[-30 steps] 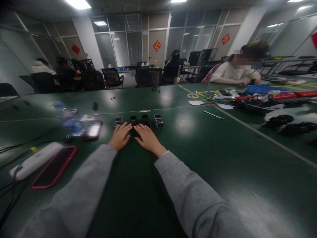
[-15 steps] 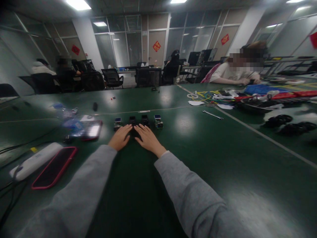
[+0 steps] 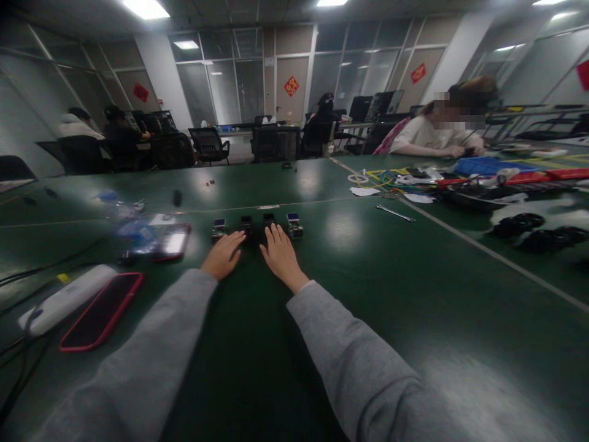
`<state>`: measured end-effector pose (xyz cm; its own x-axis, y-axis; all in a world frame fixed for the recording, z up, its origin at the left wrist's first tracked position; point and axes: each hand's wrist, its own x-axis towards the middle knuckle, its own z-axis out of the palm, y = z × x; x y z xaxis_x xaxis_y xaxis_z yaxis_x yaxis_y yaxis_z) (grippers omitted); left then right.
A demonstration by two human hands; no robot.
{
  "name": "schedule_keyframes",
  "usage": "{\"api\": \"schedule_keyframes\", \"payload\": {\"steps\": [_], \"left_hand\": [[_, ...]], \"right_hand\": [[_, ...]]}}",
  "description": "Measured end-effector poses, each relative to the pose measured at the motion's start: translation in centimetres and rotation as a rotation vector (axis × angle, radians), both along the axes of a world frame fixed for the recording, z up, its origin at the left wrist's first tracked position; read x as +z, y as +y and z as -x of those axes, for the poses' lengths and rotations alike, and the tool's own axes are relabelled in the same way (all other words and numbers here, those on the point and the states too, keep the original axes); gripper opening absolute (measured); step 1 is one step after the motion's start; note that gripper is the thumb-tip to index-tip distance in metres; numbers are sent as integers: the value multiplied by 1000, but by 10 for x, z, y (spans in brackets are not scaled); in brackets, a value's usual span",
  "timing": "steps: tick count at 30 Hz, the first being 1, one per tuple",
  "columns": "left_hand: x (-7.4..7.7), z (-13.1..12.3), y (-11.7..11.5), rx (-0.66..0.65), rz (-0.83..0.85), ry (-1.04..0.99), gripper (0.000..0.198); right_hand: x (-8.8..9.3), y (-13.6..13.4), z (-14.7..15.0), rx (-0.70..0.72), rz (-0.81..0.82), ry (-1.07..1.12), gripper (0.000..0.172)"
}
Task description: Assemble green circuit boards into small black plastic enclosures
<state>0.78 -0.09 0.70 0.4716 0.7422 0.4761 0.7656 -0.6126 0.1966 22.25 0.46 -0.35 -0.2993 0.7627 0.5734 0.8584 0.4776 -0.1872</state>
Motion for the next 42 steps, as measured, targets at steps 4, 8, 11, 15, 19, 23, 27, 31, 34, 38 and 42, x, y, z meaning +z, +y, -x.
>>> {"api": "schedule_keyframes", "payload": {"steps": [4, 8, 11, 15, 19, 23, 27, 31, 34, 38, 42], "left_hand": [[0, 0, 0, -12, 4, -1, 51], [0, 0, 0, -15, -6, 17, 51], [0, -1, 0, -24, -6, 15, 52], [0, -1, 0, -35, 1, -9, 51], [3, -1, -1, -26, -15, -107, 49], [5, 6, 2, 123, -59, -279, 43], [1, 20, 10, 307, -70, -555, 36], [-5, 33, 18, 490, 68, -792, 33], [-9, 39, 22, 594, 203, -921, 33], [-11, 42, 26, 604, 241, -977, 32], [-13, 42, 28, 608, 267, -993, 35]], "right_hand": [[-1, 1, 0, -1, 3, -12, 52], [0, 1, -1, 10, 5, -10, 52], [-1, 2, -2, 23, 5, -5, 52], [-1, 1, -1, 29, 2, -9, 52], [5, 1, -3, -33, -63, 32, 52], [8, 14, -21, -241, -126, 144, 52], [1, 39, -43, -351, -68, 223, 63], [-7, 58, -53, -367, 36, 282, 62], [-8, 63, -55, -356, 97, 333, 54], [-3, 56, -70, -335, 141, 394, 53], [11, 27, -132, -280, 153, 408, 57]]}}
